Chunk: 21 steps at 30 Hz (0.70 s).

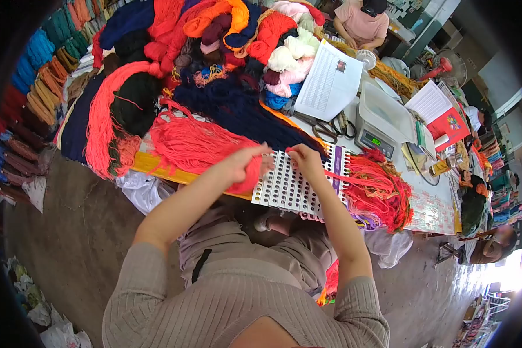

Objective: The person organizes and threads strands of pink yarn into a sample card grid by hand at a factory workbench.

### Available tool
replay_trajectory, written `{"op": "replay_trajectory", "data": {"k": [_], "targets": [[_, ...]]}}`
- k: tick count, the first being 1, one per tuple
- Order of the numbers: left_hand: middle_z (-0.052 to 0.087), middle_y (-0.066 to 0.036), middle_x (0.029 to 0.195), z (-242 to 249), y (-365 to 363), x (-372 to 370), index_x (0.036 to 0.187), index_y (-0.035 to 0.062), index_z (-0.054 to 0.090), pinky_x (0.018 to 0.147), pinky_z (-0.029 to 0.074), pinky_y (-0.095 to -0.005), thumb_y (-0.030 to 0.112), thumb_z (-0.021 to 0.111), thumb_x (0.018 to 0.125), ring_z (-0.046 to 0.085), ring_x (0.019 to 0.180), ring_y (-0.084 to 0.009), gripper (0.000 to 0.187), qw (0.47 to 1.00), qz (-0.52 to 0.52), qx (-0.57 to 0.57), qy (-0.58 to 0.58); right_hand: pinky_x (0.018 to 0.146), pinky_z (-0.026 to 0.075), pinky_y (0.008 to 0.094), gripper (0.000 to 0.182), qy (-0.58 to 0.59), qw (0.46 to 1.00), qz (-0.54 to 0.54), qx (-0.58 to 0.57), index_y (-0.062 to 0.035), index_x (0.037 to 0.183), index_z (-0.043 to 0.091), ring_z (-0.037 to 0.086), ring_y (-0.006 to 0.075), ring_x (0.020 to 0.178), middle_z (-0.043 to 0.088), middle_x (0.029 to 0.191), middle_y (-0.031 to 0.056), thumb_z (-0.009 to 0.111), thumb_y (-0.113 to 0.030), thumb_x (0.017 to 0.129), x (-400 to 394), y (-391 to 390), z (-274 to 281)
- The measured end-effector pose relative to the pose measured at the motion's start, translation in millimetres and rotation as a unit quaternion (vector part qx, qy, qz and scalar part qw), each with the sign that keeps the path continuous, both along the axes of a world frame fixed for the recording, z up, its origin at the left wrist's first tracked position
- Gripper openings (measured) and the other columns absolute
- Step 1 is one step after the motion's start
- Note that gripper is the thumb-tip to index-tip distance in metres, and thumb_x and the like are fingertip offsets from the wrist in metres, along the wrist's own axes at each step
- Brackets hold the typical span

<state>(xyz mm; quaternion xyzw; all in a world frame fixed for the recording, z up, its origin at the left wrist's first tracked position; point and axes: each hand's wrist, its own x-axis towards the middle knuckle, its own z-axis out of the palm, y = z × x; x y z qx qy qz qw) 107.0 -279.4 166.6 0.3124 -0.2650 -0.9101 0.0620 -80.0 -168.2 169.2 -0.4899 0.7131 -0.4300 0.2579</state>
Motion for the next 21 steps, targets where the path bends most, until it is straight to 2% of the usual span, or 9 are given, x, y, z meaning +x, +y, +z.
{"op": "replay_trajectory", "data": {"k": [4, 6, 7, 8, 9, 12, 16, 19, 21], "targets": [[0.06, -0.01, 0.102, 6, 15, -19, 0.11, 0.0075, 0.056, 0.055, 0.048, -0.0269, 0.033, 0.058, 0.087, 0.06, 0.077, -0.0182, 0.034, 0.999, -0.027, -0.005, -0.037, 0.052, 0.043, 0.0251, 0.015, 0.049, 0.997, -0.053, 0.021, -0.0036, 0.091, 0.065, 0.053, 0.0099, 0.053, 0.06, 0.064, 0.0033, 0.06, -0.017, 0.085, 4, -5, -17], [0.061, -0.007, 0.087, -1, 14, -29, 0.101, 0.005, 0.059, 0.05, 0.042, -0.0239, 0.026, 0.059, 0.087, 0.057, 0.067, -0.0139, 0.025, 0.981, -0.058, -0.137, -0.125, 0.053, 0.043, 0.0266, 0.016, 0.078, 0.995, -0.054, 0.007, -0.0039, 0.09, 0.065, 0.055, 0.0123, 0.054, 0.061, 0.065, 0.0048, 0.06, -0.018, 0.085, 5, -3, -17], [0.058, -0.004, 0.072, -8, 18, -34, 0.087, 0.0042, 0.06, 0.046, 0.037, -0.0229, 0.021, 0.06, 0.085, 0.051, 0.056, -0.0106, 0.017, 0.965, -0.03, -0.236, -0.106, 0.054, 0.044, 0.0282, 0.017, 0.109, 0.992, -0.056, -0.008, -0.0042, 0.09, 0.064, 0.057, 0.0148, 0.055, 0.062, 0.066, 0.0063, 0.059, -0.019, 0.085, 7, -1, -16], [0.056, -0.002, 0.067, -14, 20, -37, 0.082, 0.0048, 0.059, 0.046, 0.037, -0.0231, 0.018, 0.061, 0.084, 0.049, 0.054, -0.0098, 0.014, 0.956, -0.022, -0.276, -0.094, 0.057, 0.046, 0.0318, 0.019, 0.15, 0.987, -0.05, -0.02, -0.0043, 0.09, 0.064, 0.061, 0.0214, 0.06, 0.063, 0.069, 0.0105, 0.059, -0.022, 0.086, 6, -1, -19], [0.054, -0.001, 0.063, -19, 20, -41, 0.077, 0.0053, 0.058, 0.046, 0.036, -0.0232, 0.016, 0.061, 0.083, 0.048, 0.051, -0.009, 0.013, 0.945, -0.013, -0.316, -0.081, 0.057, 0.046, 0.0318, 0.019, 0.153, 0.987, -0.046, -0.017, -0.0043, 0.09, 0.064, 0.061, 0.0214, 0.06, 0.063, 0.069, 0.0105, 0.059, -0.022, 0.086, 7, 0, -19], [0.053, -0.001, 0.061, -23, 19, -42, 0.072, 0.006, 0.057, 0.046, 0.035, -0.0236, 0.009, 0.062, 0.079, 0.046, 0.049, -0.0088, 0.009, 0.931, 0.0, -0.356, -0.077, 0.061, 0.047, 0.0358, 0.019, 0.203, 0.978, -0.043, -0.029, -0.0051, 0.089, 0.063, 0.062, 0.0294, 0.068, 0.063, 0.072, 0.0137, 0.059, -0.023, 0.085, 13, 2, -11], [0.055, -0.003, 0.058, -14, 16, -43, 0.065, 0.0056, 0.057, 0.044, 0.033, -0.0232, 0.007, 0.052, 0.079, 0.044, 0.046, -0.0096, 0.015, 0.95, 0.012, -0.293, -0.106, 0.063, 0.047, 0.0364, 0.017, 0.247, 0.968, 0.006, -0.04, -0.0058, 0.087, 0.062, 0.062, 0.0297, 0.073, 0.063, 0.078, 0.013, 0.059, -0.022, 0.083, 12, 3, -11], [0.054, -0.002, 0.059, -25, 6, -50, 0.067, 0.0055, 0.057, 0.04, 0.03, -0.0225, 0.007, 0.05, 0.083, 0.04, 0.042, -0.0084, 0.017, 0.944, -0.016, -0.324, -0.068, 0.064, 0.047, 0.0338, 0.018, 0.229, 0.973, 0.018, -0.026, -0.0075, 0.09, 0.063, 0.062, 0.0274, 0.072, 0.064, 0.078, 0.0112, 0.06, -0.023, 0.082, 11, 2, -9], [0.054, -0.002, 0.059, -28, 5, -54, 0.067, 0.0056, 0.057, 0.04, 0.03, -0.0225, 0.007, 0.05, 0.084, 0.04, 0.042, -0.008, 0.018, 0.95, -0.026, -0.302, -0.076, 0.065, 0.048, 0.0356, 0.022, 0.139, 0.987, 0.012, 0.077, -0.013, 0.093, 0.065, 0.064, 0.0255, 0.076, 0.066, 0.084, 0.0083, 0.058, -0.031, 0.082, 2, -4, -8]]}}
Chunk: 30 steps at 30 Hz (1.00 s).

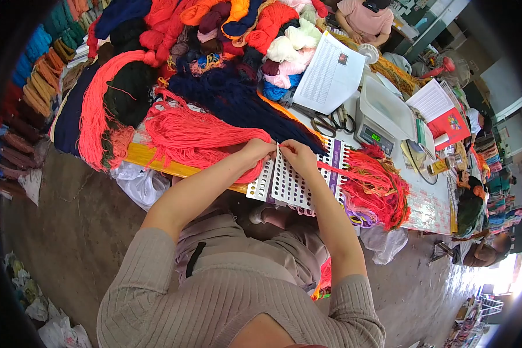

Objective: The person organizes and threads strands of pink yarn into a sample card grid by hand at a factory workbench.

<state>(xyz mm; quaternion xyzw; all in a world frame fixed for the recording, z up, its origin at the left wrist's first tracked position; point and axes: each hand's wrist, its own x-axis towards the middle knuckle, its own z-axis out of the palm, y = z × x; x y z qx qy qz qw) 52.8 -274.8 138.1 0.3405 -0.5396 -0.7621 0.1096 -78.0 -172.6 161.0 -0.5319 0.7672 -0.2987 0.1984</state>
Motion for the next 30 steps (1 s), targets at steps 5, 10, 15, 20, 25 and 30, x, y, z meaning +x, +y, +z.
{"op": "replay_trajectory", "data": {"k": [5, 10, 15, 20, 25, 30], "targets": [[0.056, -0.003, 0.059, 1, 1, 6, 0.066, 0.0055, 0.057, 0.042, 0.036, -0.0236, 0.014, 0.051, 0.085, 0.047, 0.044, -0.0092, 0.022, 0.997, -0.016, -0.057, -0.038, 0.073, 0.046, 0.0338, 0.034, -0.101, 0.989, 0.026, 0.104, -0.0121, 0.102, 0.058, 0.064, 0.0224, 0.082, 0.066, 0.083, 0.0048, 0.06, -0.034, 0.076, -21, -16, -11], [0.062, -0.004, 0.065, -22, -22, 24, 0.085, 0.0058, 0.061, 0.04, 0.04, -0.0249, 0.018, 0.051, 0.088, 0.047, 0.041, -0.0097, 0.016, 0.99, 0.037, -0.132, -0.028, 0.067, 0.047, 0.04, 0.025, 0.022, 0.998, 0.0, 0.057, -0.014, 0.099, 0.052, 0.063, 0.0272, 0.079, 0.064, 0.08, 0.005, 0.057, -0.029, 0.08, -4, -6, -1], [0.065, -0.007, 0.074, 7, -14, 26, 0.083, 0.0023, 0.063, 0.041, 0.036, -0.0244, 0.025, 0.053, 0.087, 0.049, 0.045, -0.0102, 0.025, 0.999, 0.044, -0.014, -0.024, 0.066, 0.046, 0.0414, 0.025, 0.029, 0.997, -0.006, 0.066, -0.014, 0.099, 0.052, 0.063, 0.0284, 0.078, 0.065, 0.078, 0.0062, 0.057, -0.03, 0.08, 2, -9, 0], [0.056, -0.003, 0.058, -4, -7, 16, 0.066, 0.0056, 0.062, 0.044, 0.037, -0.0254, 0.037, 0.053, 0.087, 0.047, 0.042, -0.0112, 0.039, 0.976, 0.034, -0.176, -0.126, 0.065, 0.047, 0.0435, 0.025, 0.055, 0.997, -0.014, 0.046, -0.0138, 0.098, 0.051, 0.063, 0.0313, 0.076, 0.065, 0.076, 0.0089, 0.057, -0.031, 0.081, 3, -5, -3], [0.053, 0.002, 0.061, 7, -47, 37, 0.084, 0.0064, 0.062, 0.042, 0.031, -0.0206, 0.035, 0.059, 0.088, 0.039, 0.043, -0.0065, 0.029, 0.988, 0.004, 0.135, 0.073, 0.06, 0.046, 0.0435, 0.023, 0.108, 0.993, -0.047, 0.014, -0.014, 0.097, 0.05, 0.063, 0.0303, 0.07, 0.064, 0.072, 0.008, 0.056, -0.031, 0.082, 11, -6, -11], [0.058, -0.001, 0.085, 63, -55, 53, 0.126, 0.0079, 0.048, 0.038, 0.026, -0.0138, 0.021, 0.054, 0.091, 0.037, 0.049, -0.0006, 0.038, 0.942, 0.01, 0.231, 0.242, 0.058, 0.046, 0.0419, 0.023, 0.097, 0.993, -0.058, -0.03, -0.0122, 0.099, 0.048, 0.062, 0.0307, 0.069, 0.064, 0.075, 0.0081, 0.055, -0.027, 0.083, 14, 0, -12]]}}
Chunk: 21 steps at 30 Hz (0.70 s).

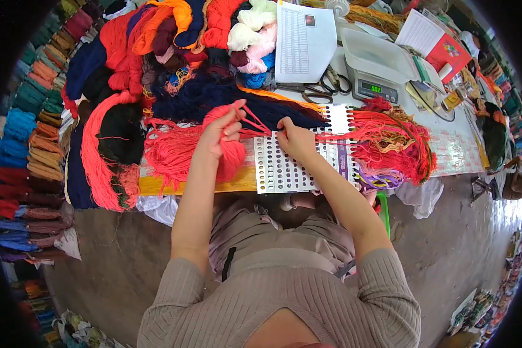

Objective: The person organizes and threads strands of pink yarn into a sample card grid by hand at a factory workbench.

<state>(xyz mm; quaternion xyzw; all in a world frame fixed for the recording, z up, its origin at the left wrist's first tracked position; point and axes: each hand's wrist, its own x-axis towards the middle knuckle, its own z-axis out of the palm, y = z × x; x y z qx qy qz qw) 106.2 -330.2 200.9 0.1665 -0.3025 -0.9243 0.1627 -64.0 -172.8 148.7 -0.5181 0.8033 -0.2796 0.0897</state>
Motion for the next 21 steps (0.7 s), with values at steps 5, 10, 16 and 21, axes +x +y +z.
{"op": "replay_trajectory", "data": {"k": [5, 10, 16, 21], "targets": [[0.057, -0.002, 0.062, -38, 51, -42, 0.105, 0.0089, 0.058, 0.039, 0.034, -0.021, 0.021, 0.051, 0.091, 0.045, 0.042, -0.0085, 0.02, 0.904, -0.15, -0.293, -0.273, 0.061, 0.047, 0.0417, 0.017, -0.041, 0.992, 0.002, -0.118, -0.0113, 0.103, 0.049, 0.062, 0.0329, 0.072, 0.063, 0.084, 0.011, 0.051, -0.02, 0.087, 2, 4, 1], [0.056, -0.001, 0.06, -52, 45, -42, 0.073, 0.0079, 0.063, 0.05, 0.038, -0.026, 0.044, 0.053, 0.089, 0.048, 0.049, -0.0094, 0.041, 0.841, 0.056, -0.413, -0.346, 0.057, 0.046, 0.0409, 0.017, 0.129, 0.984, 0.054, -0.114, -0.0125, 0.096, 0.055, 0.06, 0.029, 0.07, 0.055, 0.084, 0.007, 0.056, -0.026, 0.085, 2, 1, -9], [0.053, 0.0, 0.063, 36, 12, 26, 0.096, -0.001, 0.06, 0.04, 0.027, -0.0189, 0.025, 0.054, 0.091, 0.034, 0.043, -0.0033, 0.027, 0.994, 0.037, -0.098, -0.007, 0.056, 0.046, 0.0393, 0.015, 0.136, 0.984, 0.057, -0.102, -0.012, 0.087, 0.057, 0.059, 0.0262, 0.068, 0.053, 0.08, 0.0049, 0.057, -0.027, 0.084, 5, -2, -4], [0.061, -0.005, 0.102, 54, -27, 79, 0.101, -0.0008, 0.06, 0.052, 0.038, -0.0199, 0.025, 0.051, 0.093, 0.047, 0.057, -0.0074, 0.029, 0.802, 0.435, -0.361, -0.191, 0.058, 0.047, 0.0418, 0.013, 0.103, 0.988, 0.047, -0.105, -0.0081, 0.084, 0.055, 0.06, 0.0297, 0.068, 0.053, 0.086, 0.0092, 0.055, -0.021, 0.083, 4, -2, -8]]}}
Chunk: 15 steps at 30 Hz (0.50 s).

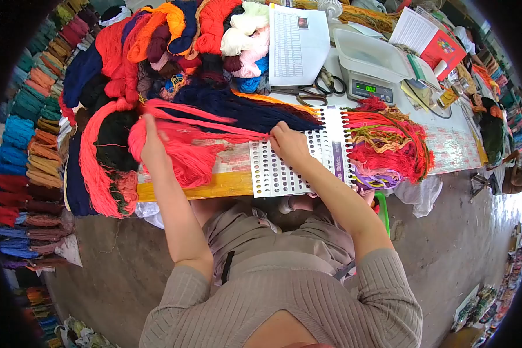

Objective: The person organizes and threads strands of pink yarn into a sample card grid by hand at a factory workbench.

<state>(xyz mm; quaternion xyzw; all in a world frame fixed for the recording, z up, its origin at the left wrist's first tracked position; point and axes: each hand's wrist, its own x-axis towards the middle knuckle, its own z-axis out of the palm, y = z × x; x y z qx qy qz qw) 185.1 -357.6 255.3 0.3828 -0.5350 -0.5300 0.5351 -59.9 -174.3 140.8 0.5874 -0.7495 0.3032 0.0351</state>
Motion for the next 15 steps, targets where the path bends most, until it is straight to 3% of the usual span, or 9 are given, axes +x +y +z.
{"op": "replay_trajectory", "data": {"k": [1, 2, 4, 5, 7, 8, 9, 13, 15], "targets": [[0.062, -0.005, 0.1, -5, -8, 4, 0.1, -0.0005, 0.061, 0.06, 0.043, -0.0219, 0.025, 0.049, 0.094, 0.052, 0.065, -0.011, 0.029, 0.977, 0.135, -0.084, -0.145, 0.06, 0.048, 0.0423, 0.013, -0.025, 0.999, -0.02, 0.018, -0.0064, 0.083, 0.054, 0.06, 0.0313, 0.067, 0.052, 0.087, 0.0114, 0.055, -0.019, 0.081, 1, 1, 4], [0.06, -0.005, 0.099, -2, 5, -6, 0.099, 0.0002, 0.061, 0.081, 0.043, -0.0287, 0.022, 0.048, 0.094, 0.055, 0.083, -0.018, 0.026, 0.957, 0.186, -0.155, -0.158, 0.061, 0.048, 0.0448, 0.015, -0.074, 0.996, -0.045, 0.022, -0.0047, 0.081, 0.052, 0.059, 0.0345, 0.067, 0.052, 0.088, 0.013, 0.055, -0.019, 0.08, 1, 0, 5], [0.059, -0.005, 0.102, -30, 16, -26, 0.112, 0.0064, 0.058, 0.082, 0.043, -0.0276, 0.028, 0.053, 0.092, 0.056, 0.09, -0.0157, 0.03, 0.889, 0.124, -0.357, -0.258, 0.062, 0.047, 0.0454, 0.015, -0.094, 0.994, -0.057, 0.02, -0.0043, 0.081, 0.051, 0.059, 0.035, 0.068, 0.052, 0.088, 0.0132, 0.054, -0.019, 0.079, -2, 0, 5], [0.058, -0.007, 0.105, -18, 52, -51, 0.115, 0.0032, 0.055, 0.093, 0.038, -0.0322, 0.024, 0.06, 0.087, 0.052, 0.103, -0.0177, 0.035, 0.938, 0.02, -0.26, -0.227, 0.062, 0.047, 0.0461, 0.016, -0.113, 0.991, -0.066, 0.023, -0.0039, 0.08, 0.05, 0.059, 0.0355, 0.068, 0.052, 0.088, 0.0133, 0.054, -0.019, 0.079, -2, 0, 5], [0.059, -0.008, 0.099, -56, 75, -86, 0.131, 0.0002, 0.038, 0.092, 0.039, -0.032, 0.013, 0.068, 0.078, 0.054, 0.095, -0.0195, 0.062, 0.908, -0.079, -0.321, -0.257, 0.062, 0.046, 0.0472, 0.016, -0.125, 0.99, -0.067, 0.024, -0.0036, 0.08, 0.05, 0.059, 0.036, 0.068, 0.052, 0.088, 0.0135, 0.054, -0.019, 0.079, 0, 1, 2], [0.06, -0.006, 0.09, -67, 87, -99, 0.136, 0.0018, 0.031, 0.09, 0.04, -0.0311, 0.006, 0.069, 0.074, 0.056, 0.086, -0.0189, 0.073, 0.925, -0.188, -0.223, -0.242, 0.062, 0.045, 0.0455, 0.015, -0.126, 0.99, -0.068, 0.004, -0.0044, 0.079, 0.049, 0.058, 0.0352, 0.067, 0.052, 0.086, 0.0126, 0.054, -0.019, 0.079, 0, 1, 0], [0.06, -0.003, 0.08, -90, 89, -112, 0.14, 0.0057, 0.027, 0.083, 0.043, -0.0298, 0.001, 0.07, 0.071, 0.056, 0.08, -0.0171, 0.081, 0.908, -0.167, -0.264, -0.28, 0.061, 0.044, 0.0437, 0.014, -0.126, 0.989, -0.071, -0.019, -0.0051, 0.079, 0.048, 0.056, 0.0345, 0.066, 0.051, 0.085, 0.0118, 0.054, -0.018, 0.08, -2, 1, 1], [0.058, -0.002, 0.076, -105, 74, -118, 0.141, 0.0115, 0.027, 0.074, 0.046, -0.0287, -0.001, 0.068, 0.072, 0.055, 0.072, -0.0147, 0.082, 0.899, -0.212, -0.159, -0.349, 0.061, 0.046, 0.0422, 0.02, -0.103, 0.993, -0.049, 0.024, -0.006, 0.082, 0.051, 0.058, 0.0329, 0.07, 0.052, 0.086, 0.0108, 0.057, -0.025, 0.079, -1, 3, 5], [0.053, -0.001, 0.074, -100, 59, -99, 0.141, 0.0126, 0.028, 0.069, 0.047, -0.0272, -0.003, 0.061, 0.077, 0.052, 0.067, -0.012, 0.074, 0.928, -0.19, -0.177, -0.266, 0.061, 0.046, 0.0424, 0.028, -0.044, 0.998, -0.031, 0.026, -0.0072, 0.086, 0.052, 0.058, 0.0325, 0.07, 0.052, 0.088, 0.0101, 0.061, -0.031, 0.076, 5, 7, 16]]}}
